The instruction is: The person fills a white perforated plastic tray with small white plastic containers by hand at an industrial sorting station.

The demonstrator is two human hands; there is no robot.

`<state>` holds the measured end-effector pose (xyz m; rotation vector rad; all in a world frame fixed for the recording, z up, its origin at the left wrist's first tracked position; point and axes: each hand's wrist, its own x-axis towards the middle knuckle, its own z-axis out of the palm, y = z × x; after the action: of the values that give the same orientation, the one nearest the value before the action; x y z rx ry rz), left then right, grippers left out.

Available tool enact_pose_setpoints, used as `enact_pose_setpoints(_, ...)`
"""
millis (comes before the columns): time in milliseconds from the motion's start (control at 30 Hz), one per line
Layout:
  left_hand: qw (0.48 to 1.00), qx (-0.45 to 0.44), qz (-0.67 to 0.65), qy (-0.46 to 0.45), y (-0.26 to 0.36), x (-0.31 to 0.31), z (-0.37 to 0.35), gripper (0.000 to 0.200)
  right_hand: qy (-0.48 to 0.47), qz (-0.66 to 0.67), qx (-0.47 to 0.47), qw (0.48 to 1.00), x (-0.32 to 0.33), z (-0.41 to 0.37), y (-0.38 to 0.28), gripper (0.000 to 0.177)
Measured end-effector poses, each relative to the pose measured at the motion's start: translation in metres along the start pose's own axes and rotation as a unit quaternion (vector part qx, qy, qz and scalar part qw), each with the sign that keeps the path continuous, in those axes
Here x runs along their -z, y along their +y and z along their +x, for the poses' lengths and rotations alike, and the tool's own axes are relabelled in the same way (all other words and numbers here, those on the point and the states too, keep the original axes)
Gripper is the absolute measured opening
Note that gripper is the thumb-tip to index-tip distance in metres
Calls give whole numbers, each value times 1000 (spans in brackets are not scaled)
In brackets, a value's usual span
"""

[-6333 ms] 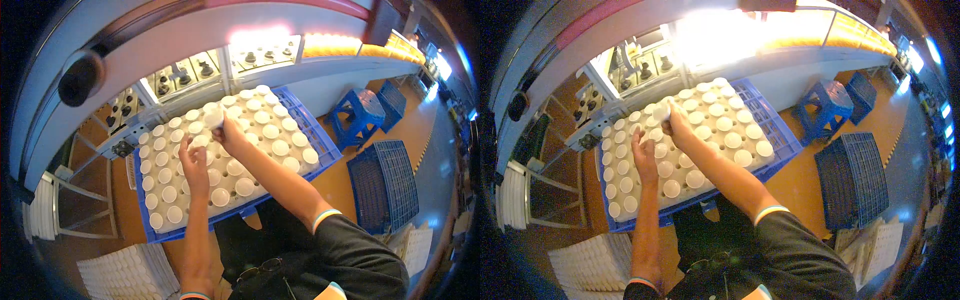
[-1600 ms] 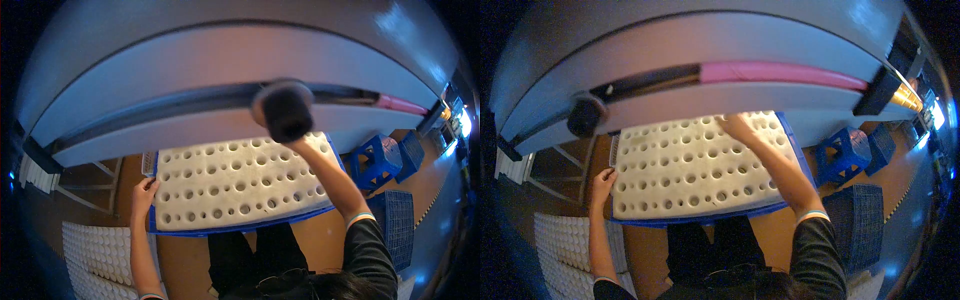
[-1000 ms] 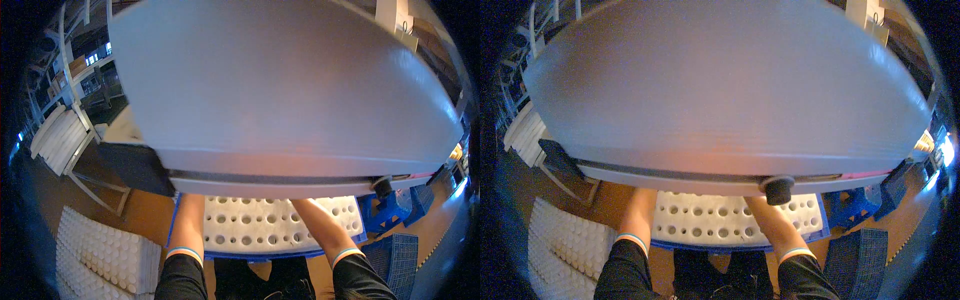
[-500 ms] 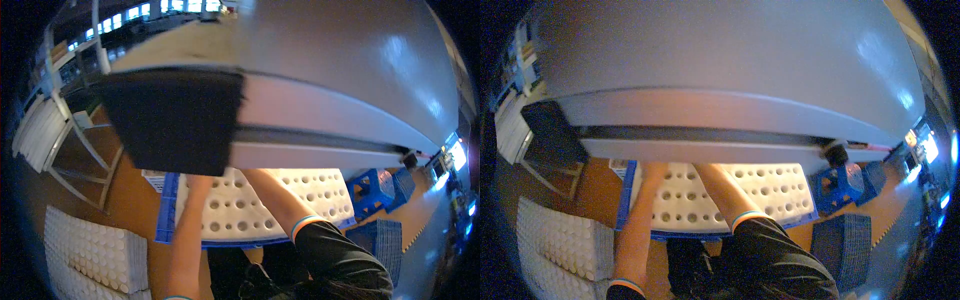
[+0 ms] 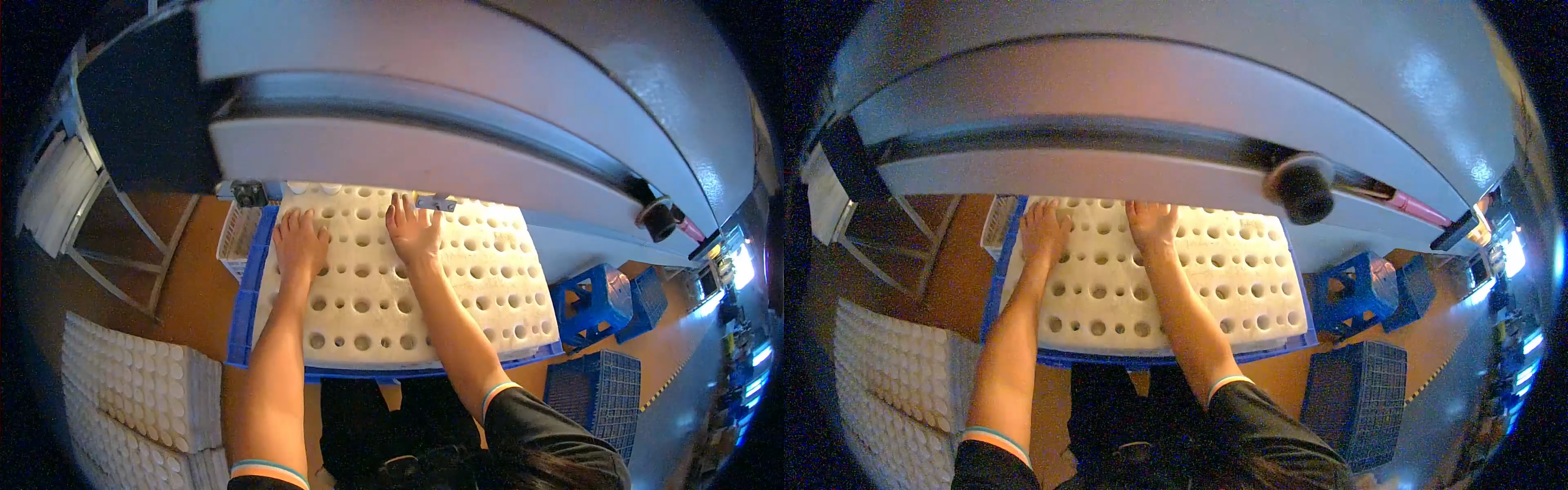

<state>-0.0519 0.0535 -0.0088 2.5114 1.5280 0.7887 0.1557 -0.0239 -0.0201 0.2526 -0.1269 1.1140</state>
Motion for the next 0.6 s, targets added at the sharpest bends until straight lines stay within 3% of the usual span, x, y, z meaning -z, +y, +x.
enact_pose_setpoints(33, 1000, 3, 2, -11, 1, 1, 0, 51, 70, -50, -5, 996, -12, -1, 3, 51)
enact_pose_setpoints(133, 1000, 15, 10, -23, 3, 0, 2, 51, 98, -94, 20, 990, 2, 4, 11, 43)
enact_pose_setpoints(167, 1000, 16, 10, -24, 4, 1, 1, 51, 50, -363, 99, 925, 40, 18, 1, 42)
enact_pose_setpoints(267, 1000, 12, 14, -17, 3, 3, -2, 49, 163, -274, 29, 947, -3, 6, 14, 37)
enact_pose_setpoints(333, 1000, -6, 27, 5, 2, 1, -1, 49, 166, -504, 85, 843, -19, -6, 30, 35)
enact_pose_setpoints(467, 999, 13, 31, 7, 1, -3, -2, 49, 167, -638, 15, 751, -34, -4, 30, 38)
enact_pose_setpoints(533, 1000, -1, 29, 4, 0, -4, -3, 48, 207, -589, -7, 781, -31, 21, 29, 36)
enact_pose_setpoints(600, 999, 17, 40, -14, 3, -3, -3, 48, 122, -434, -137, 882, -4, 52, 19, 32)
